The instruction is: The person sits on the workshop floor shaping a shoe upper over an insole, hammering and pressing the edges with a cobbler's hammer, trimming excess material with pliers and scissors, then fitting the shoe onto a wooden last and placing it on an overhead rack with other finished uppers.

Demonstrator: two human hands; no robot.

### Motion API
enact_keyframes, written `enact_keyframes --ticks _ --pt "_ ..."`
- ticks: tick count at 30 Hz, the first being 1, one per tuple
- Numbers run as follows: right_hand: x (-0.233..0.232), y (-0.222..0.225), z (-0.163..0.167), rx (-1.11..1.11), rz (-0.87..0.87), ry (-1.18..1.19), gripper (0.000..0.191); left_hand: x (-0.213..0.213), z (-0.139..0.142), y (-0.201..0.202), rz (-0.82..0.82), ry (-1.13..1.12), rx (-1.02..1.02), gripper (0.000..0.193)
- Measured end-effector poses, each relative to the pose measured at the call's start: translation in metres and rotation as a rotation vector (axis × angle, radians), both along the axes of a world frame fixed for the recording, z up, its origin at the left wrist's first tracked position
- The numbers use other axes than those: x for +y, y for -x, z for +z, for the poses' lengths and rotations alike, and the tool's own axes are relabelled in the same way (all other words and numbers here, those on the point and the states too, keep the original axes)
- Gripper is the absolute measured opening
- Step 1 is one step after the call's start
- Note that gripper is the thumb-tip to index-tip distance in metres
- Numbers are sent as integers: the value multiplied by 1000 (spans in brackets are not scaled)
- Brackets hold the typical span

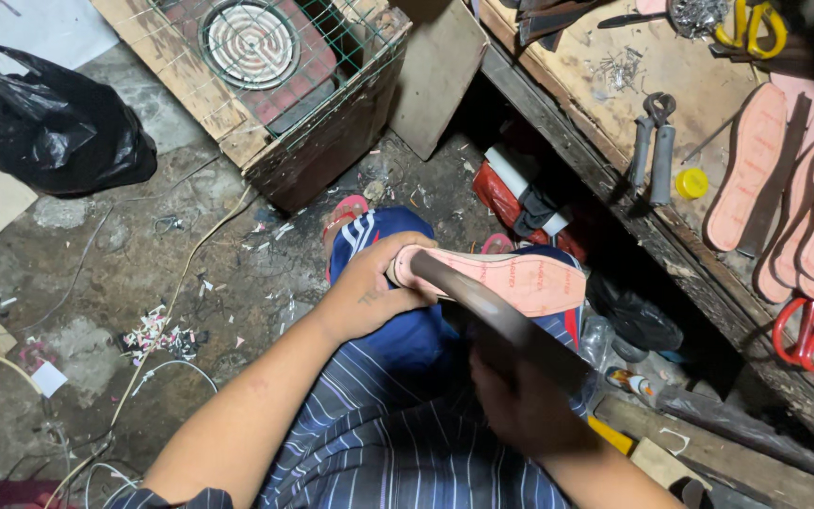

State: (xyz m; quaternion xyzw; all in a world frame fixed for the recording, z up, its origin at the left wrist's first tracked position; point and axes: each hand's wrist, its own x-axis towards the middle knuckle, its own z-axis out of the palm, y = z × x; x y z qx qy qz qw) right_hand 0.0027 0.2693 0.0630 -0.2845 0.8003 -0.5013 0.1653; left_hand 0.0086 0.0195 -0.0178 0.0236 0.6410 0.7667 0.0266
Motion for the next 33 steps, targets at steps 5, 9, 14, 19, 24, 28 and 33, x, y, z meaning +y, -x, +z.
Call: enact_keyframes --ticks 5,9,14,19,24,28,33 --pt "1 4 5 5 4 -145 45 1 -3 1 17 28 121 55" --pt "-5 7 2 12 25 -58 15 4 -6 -1 15 -18 2 53" --pt "1 1 -8 162 35 -93 36 0 -9 3 -3 33 109 52" --pt "20 6 -4 -6 -126 49 21 1 3 5 2 133 118 51" --pt "54 64 7 466 -363 -291 45 1 35 12 5 636 101 54" --pt "115 129 4 647 -592 -657 52 27 55 28 -62 1308 268 51" --pt "179 198 -31 689 -786 -901 59 93 59 59 -184 1457 287 78"
